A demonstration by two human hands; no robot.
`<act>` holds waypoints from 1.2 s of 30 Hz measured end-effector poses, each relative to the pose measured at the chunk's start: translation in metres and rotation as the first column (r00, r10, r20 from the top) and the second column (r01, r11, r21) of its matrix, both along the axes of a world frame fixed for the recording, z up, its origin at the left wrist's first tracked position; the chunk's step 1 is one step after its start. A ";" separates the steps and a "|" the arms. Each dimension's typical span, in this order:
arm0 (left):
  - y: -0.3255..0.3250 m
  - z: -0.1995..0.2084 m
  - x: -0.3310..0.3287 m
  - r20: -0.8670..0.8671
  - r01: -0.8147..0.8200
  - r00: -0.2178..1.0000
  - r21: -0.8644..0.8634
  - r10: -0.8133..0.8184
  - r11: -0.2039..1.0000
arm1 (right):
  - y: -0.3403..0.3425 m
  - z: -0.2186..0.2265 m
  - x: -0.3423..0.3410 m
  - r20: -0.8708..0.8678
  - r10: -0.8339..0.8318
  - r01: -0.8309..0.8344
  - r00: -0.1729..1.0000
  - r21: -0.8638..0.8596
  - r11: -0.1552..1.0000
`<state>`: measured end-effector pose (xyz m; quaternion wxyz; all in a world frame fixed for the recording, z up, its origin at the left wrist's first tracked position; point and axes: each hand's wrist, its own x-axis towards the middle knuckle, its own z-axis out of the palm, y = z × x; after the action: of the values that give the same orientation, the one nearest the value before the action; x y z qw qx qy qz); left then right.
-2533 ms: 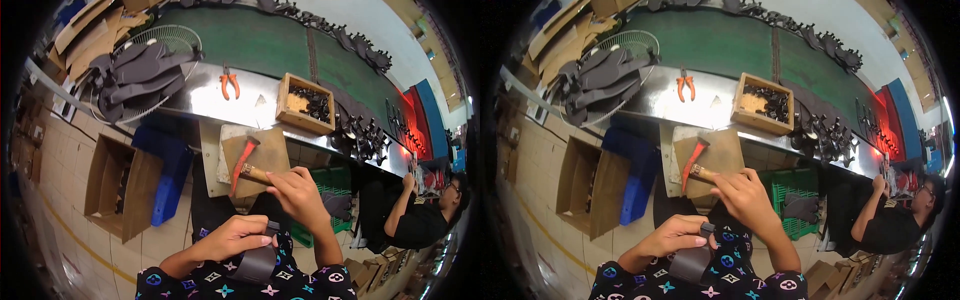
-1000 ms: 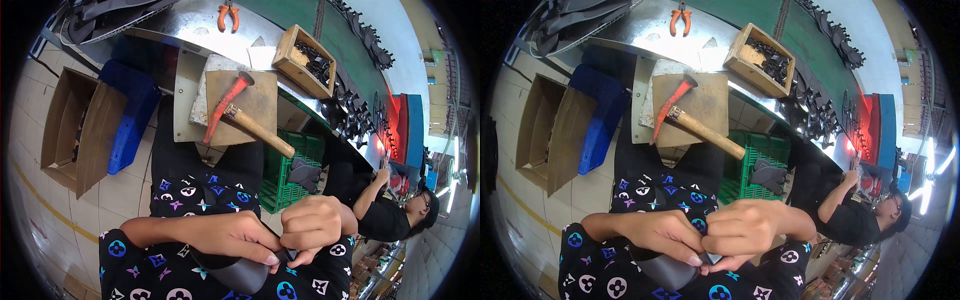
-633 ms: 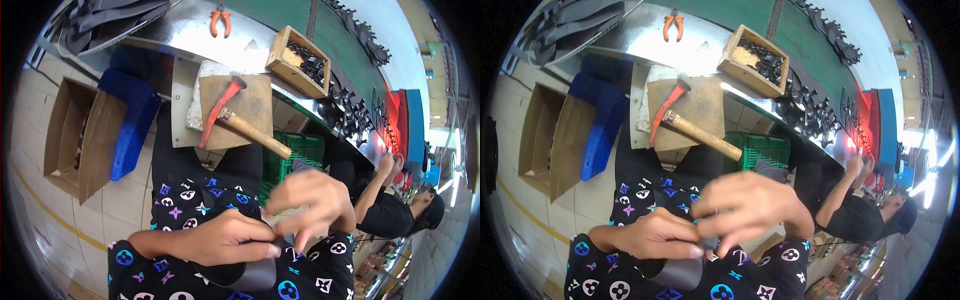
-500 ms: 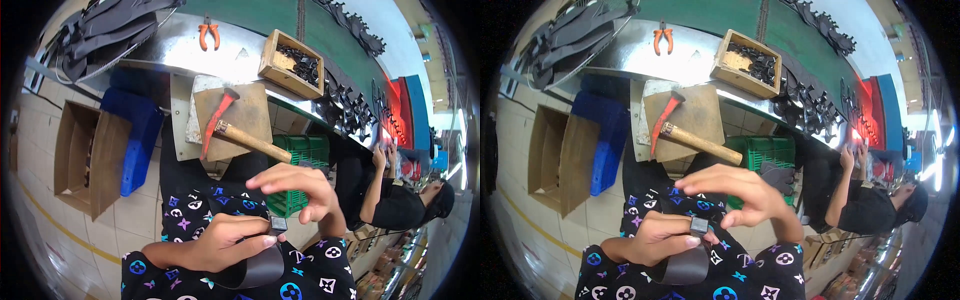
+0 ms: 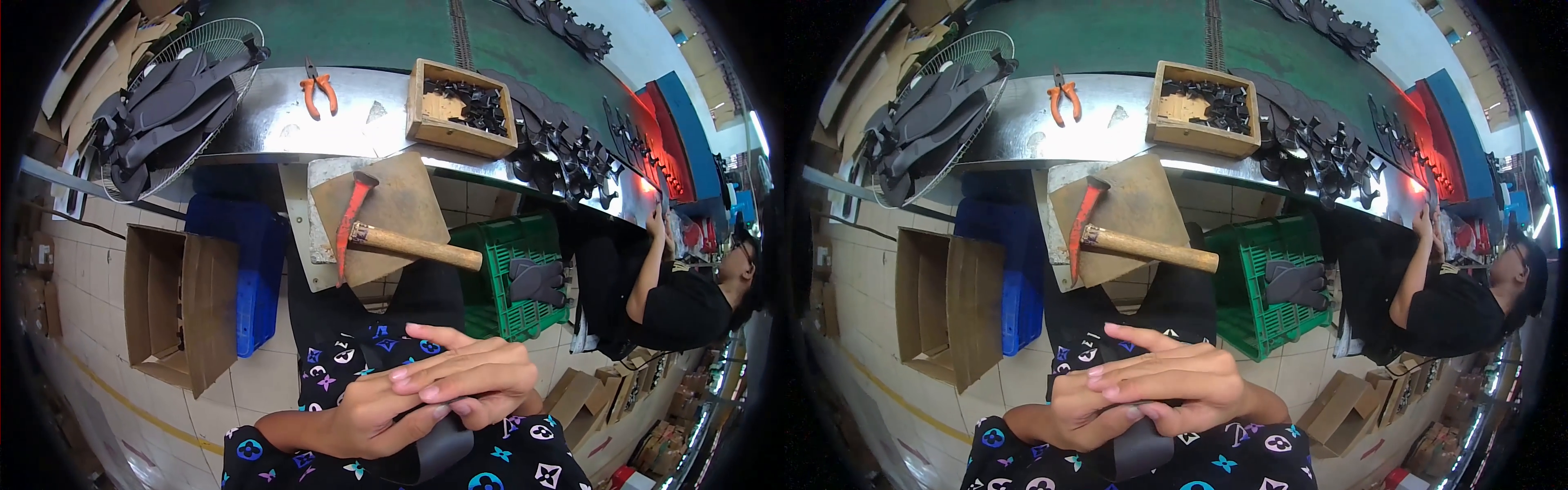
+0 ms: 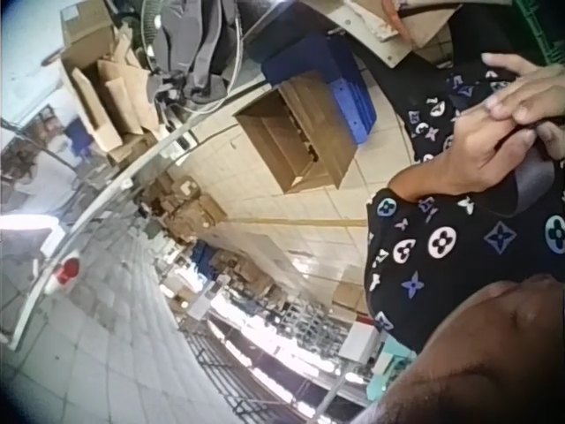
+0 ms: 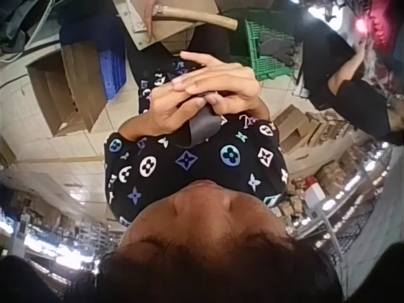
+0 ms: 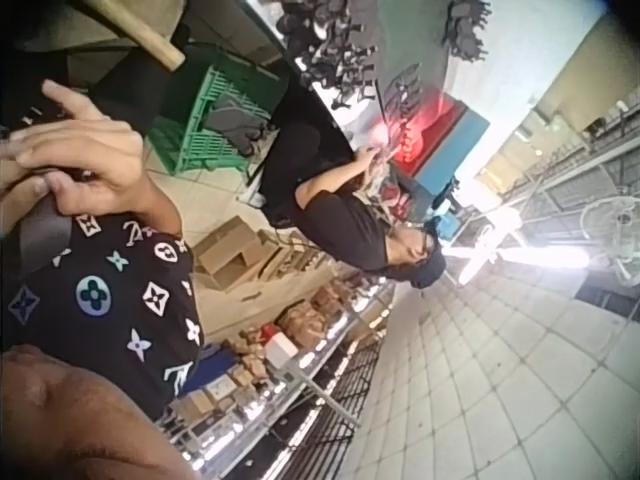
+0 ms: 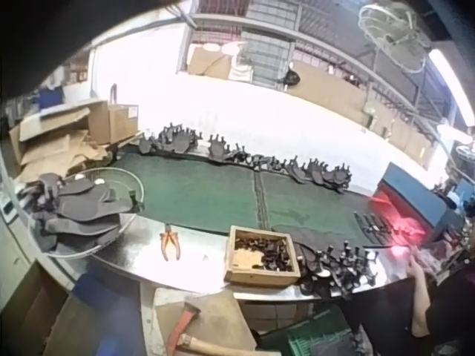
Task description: Hammering and assembling shoe components at a factory workbench.
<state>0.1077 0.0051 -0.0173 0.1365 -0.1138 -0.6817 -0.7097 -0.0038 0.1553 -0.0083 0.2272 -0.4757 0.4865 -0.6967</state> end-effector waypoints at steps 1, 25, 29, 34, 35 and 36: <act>0.000 0.001 0.000 -0.002 0.006 1.000 -0.004 -0.006 1.000 | 0.000 0.001 0.003 -0.011 -0.053 0.053 0.999 -0.004 0.999; -0.005 -0.005 0.002 0.479 0.087 0.863 0.178 -0.164 0.980 | 0.007 -0.011 -0.001 0.157 -0.101 0.056 0.982 0.265 0.963; -0.010 0.004 -0.007 0.471 0.188 0.709 0.592 -0.525 0.784 | 0.022 -0.012 -0.032 -0.027 0.116 -0.105 0.993 0.274 0.956; -0.024 -0.002 -0.019 0.287 0.570 0.559 0.548 -0.777 0.612 | 0.011 0.017 -0.060 -0.296 0.508 -0.445 0.809 0.257 0.858; -0.023 -0.005 -0.019 0.271 0.560 0.568 0.565 -0.777 0.606 | 0.008 0.023 -0.060 -0.292 0.575 -0.506 0.764 0.280 0.816; -0.020 -0.009 -0.018 0.199 0.602 0.548 0.581 -0.813 0.548 | 0.006 0.027 -0.058 -0.320 0.603 -0.530 0.731 0.292 0.796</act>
<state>0.0893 -0.0147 -0.0267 -0.3100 -0.1864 -0.4002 -0.8420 -0.0620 0.1615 0.0184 0.3681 -0.7097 0.4141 -0.4351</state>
